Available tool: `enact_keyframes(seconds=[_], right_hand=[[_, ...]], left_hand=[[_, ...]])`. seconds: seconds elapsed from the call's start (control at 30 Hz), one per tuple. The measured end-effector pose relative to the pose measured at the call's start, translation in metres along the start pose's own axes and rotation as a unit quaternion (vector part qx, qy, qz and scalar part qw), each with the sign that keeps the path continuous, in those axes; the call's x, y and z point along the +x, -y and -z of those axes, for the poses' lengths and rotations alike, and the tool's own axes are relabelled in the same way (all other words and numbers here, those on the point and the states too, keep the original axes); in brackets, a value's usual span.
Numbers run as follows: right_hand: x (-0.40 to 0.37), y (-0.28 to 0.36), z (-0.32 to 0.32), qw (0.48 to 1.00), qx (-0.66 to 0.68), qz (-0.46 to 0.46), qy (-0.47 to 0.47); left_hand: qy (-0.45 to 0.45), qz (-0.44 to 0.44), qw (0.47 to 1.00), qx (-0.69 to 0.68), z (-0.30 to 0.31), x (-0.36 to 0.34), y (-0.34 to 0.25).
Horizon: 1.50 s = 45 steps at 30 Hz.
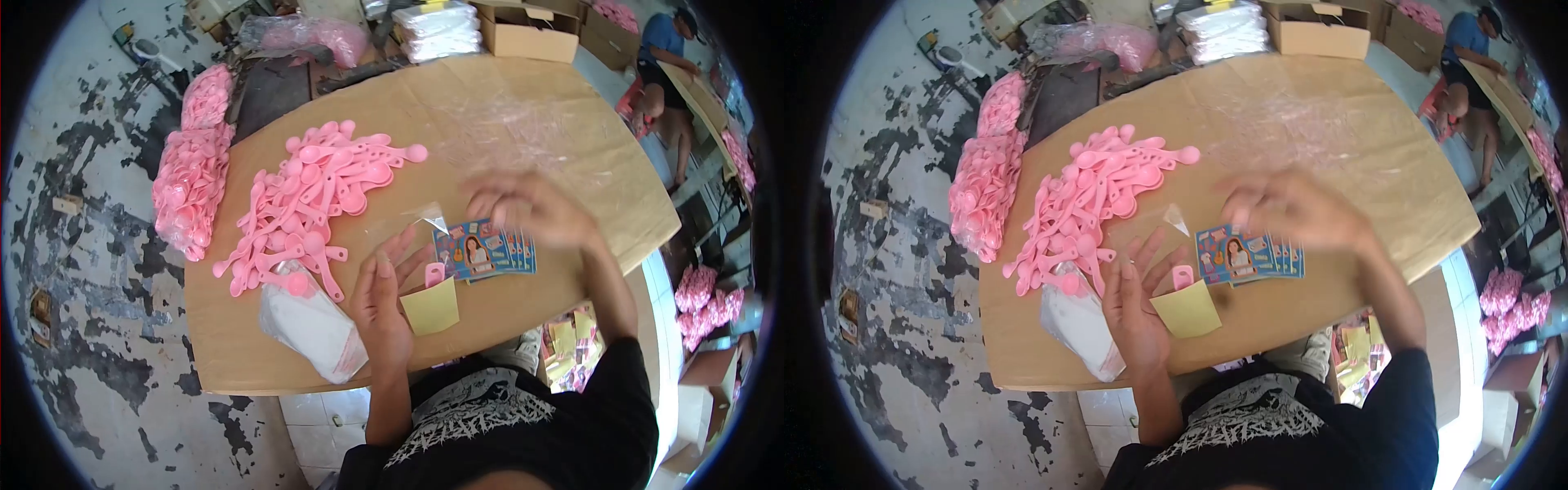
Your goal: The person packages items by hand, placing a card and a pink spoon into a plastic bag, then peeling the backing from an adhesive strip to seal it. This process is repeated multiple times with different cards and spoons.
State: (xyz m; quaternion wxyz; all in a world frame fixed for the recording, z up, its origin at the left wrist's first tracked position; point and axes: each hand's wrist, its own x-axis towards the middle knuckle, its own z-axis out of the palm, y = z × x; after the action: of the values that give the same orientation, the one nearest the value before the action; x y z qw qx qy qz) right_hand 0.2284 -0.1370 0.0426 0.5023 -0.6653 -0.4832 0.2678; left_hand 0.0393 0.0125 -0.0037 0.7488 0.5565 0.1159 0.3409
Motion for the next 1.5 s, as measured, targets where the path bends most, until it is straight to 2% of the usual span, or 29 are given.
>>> enact_keyframes(seconds=[0.07,0.2,0.27,0.33,0.47,0.53,0.63,0.67,0.73,0.83,0.97,1.07,1.17,1.27,1.37,1.43,1.5], right_hand=[[0.002,0.014,-0.034,0.992,-0.07,0.097,0.037],[0.007,0.015,-0.06,0.998,-0.04,0.055,0.017],[0.008,0.017,-0.067,0.999,-0.003,0.027,-0.02],[0.007,0.01,-0.068,0.999,-0.001,0.052,-0.014],[0.008,0.0,-0.062,0.996,0.003,0.079,0.046],[0.007,0.005,-0.066,0.997,0.022,0.068,0.022],[0.005,0.005,-0.065,0.995,0.096,0.025,0.005],[0.004,0.004,-0.064,0.992,0.129,0.005,0.003],[0.003,0.0,-0.061,0.993,0.118,0.011,0.006],[0.003,-0.008,-0.061,0.989,0.145,0.011,0.009],[0.0,-0.01,-0.06,0.986,0.168,0.013,-0.008],[0.0,-0.012,-0.053,0.994,0.084,0.066,0.006],[0.003,-0.018,-0.045,0.977,-0.032,0.21,0.009],[0.0,-0.015,-0.041,0.977,-0.047,0.209,0.01],[0.003,-0.016,-0.036,0.957,-0.109,0.268,0.013],[0.003,-0.017,-0.035,0.952,-0.129,0.276,0.008],[0.003,-0.018,-0.036,0.95,-0.137,0.279,0.001]], left_hand=[[0.002,0.004,1.0,-0.003,-0.004,0.0,-0.001],[0.02,-0.002,0.999,-0.04,0.001,-0.002,-0.002],[0.026,0.052,0.997,-0.05,0.007,-0.008,-0.001],[0.028,0.11,0.993,-0.045,0.019,-0.012,0.005],[0.013,0.091,0.995,-0.048,0.021,-0.014,0.011],[0.008,0.053,0.998,-0.032,0.024,-0.014,0.018],[0.015,0.061,0.996,-0.07,0.02,-0.011,0.007],[0.027,0.069,0.996,-0.043,0.021,-0.011,0.006],[0.051,0.086,0.995,0.01,0.023,-0.012,0.005],[0.053,0.089,0.994,0.017,0.024,-0.012,0.006],[0.074,0.036,0.995,0.053,0.02,-0.013,0.0],[0.086,-0.003,0.992,0.091,0.023,-0.012,0.004],[0.102,-0.01,0.988,0.115,0.027,-0.013,0.005],[0.106,-0.022,0.985,0.134,0.027,-0.014,0.007],[0.118,-0.062,0.977,0.166,0.025,-0.012,0.007],[0.141,-0.076,0.963,0.217,0.035,-0.011,0.01],[0.141,-0.099,0.968,0.182,0.038,-0.01,0.015]])
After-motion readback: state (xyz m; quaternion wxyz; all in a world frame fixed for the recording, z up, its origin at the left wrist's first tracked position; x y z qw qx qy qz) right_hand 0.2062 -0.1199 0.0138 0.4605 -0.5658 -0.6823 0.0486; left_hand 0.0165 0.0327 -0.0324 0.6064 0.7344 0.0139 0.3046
